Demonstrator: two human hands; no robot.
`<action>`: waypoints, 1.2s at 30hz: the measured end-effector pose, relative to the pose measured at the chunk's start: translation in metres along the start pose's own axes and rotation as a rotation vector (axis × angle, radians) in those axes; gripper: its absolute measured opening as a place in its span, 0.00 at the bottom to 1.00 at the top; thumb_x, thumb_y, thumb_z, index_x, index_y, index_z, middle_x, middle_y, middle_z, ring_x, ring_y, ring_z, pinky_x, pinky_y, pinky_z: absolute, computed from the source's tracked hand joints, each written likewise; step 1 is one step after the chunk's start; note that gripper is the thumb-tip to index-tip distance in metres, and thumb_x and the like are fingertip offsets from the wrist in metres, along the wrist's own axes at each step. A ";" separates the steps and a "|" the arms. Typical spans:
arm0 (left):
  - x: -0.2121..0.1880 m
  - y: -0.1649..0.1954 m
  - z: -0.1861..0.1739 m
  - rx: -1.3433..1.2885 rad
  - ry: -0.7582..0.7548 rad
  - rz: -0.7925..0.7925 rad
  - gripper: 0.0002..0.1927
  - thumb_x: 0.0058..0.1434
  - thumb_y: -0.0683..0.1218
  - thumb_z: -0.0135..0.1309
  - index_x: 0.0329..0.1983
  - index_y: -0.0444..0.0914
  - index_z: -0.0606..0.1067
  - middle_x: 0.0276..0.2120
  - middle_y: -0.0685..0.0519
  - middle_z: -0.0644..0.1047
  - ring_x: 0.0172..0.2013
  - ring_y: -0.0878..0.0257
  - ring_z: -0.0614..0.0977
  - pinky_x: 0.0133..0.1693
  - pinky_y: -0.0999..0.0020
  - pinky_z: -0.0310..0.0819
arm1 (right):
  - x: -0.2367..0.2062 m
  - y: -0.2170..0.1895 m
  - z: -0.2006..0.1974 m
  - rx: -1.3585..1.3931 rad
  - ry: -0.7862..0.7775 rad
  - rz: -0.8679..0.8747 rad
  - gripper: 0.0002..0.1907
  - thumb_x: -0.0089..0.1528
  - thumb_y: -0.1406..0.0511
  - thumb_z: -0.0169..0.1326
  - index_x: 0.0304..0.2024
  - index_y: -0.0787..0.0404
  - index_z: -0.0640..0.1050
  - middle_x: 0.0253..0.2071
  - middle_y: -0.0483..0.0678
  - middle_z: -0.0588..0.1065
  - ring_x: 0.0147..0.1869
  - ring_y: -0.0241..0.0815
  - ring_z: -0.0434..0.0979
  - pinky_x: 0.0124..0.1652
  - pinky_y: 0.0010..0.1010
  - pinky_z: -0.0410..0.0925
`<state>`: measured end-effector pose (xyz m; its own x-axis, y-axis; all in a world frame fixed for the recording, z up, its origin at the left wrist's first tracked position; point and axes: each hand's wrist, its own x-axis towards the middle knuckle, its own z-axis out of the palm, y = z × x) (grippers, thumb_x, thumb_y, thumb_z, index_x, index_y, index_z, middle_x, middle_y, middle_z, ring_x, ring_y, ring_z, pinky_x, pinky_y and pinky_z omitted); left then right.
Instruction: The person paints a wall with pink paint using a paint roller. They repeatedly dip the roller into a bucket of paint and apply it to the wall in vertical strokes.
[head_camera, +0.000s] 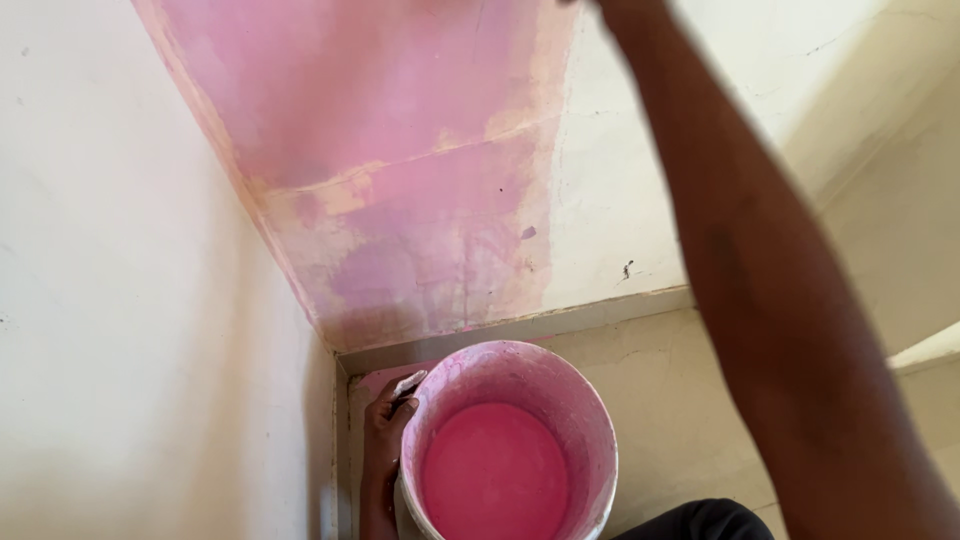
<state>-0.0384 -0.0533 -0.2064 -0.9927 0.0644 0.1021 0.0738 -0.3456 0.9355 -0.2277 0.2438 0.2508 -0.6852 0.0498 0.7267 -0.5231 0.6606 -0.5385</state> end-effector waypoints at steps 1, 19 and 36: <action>0.000 0.001 -0.001 0.014 -0.002 0.008 0.21 0.62 0.37 0.53 0.58 0.30 0.77 0.47 0.45 0.83 0.45 0.61 0.82 0.49 0.64 0.76 | -0.002 0.005 -0.002 -0.002 -0.003 0.010 0.23 0.74 0.51 0.46 0.48 0.64 0.76 0.29 0.50 0.76 0.23 0.39 0.79 0.23 0.32 0.73; -0.006 -0.004 0.003 0.026 0.006 0.030 0.20 0.62 0.37 0.52 0.58 0.30 0.77 0.48 0.46 0.83 0.46 0.61 0.82 0.50 0.65 0.75 | -0.272 0.083 0.019 0.119 -0.128 0.588 0.20 0.63 0.51 0.58 0.38 0.62 0.78 0.21 0.49 0.75 0.20 0.37 0.75 0.22 0.32 0.71; -0.005 -0.004 0.000 0.014 0.016 0.007 0.21 0.60 0.36 0.52 0.58 0.30 0.77 0.48 0.46 0.83 0.46 0.62 0.83 0.50 0.65 0.76 | -0.160 0.042 -0.007 -0.772 0.225 -0.323 0.30 0.73 0.61 0.56 0.71 0.70 0.64 0.36 0.58 0.78 0.24 0.44 0.76 0.20 0.35 0.67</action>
<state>-0.0340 -0.0526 -0.2103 -0.9935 0.0472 0.1039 0.0824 -0.3332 0.9392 -0.1362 0.2693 0.1148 -0.4034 -0.1347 0.9051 -0.1283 0.9877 0.0898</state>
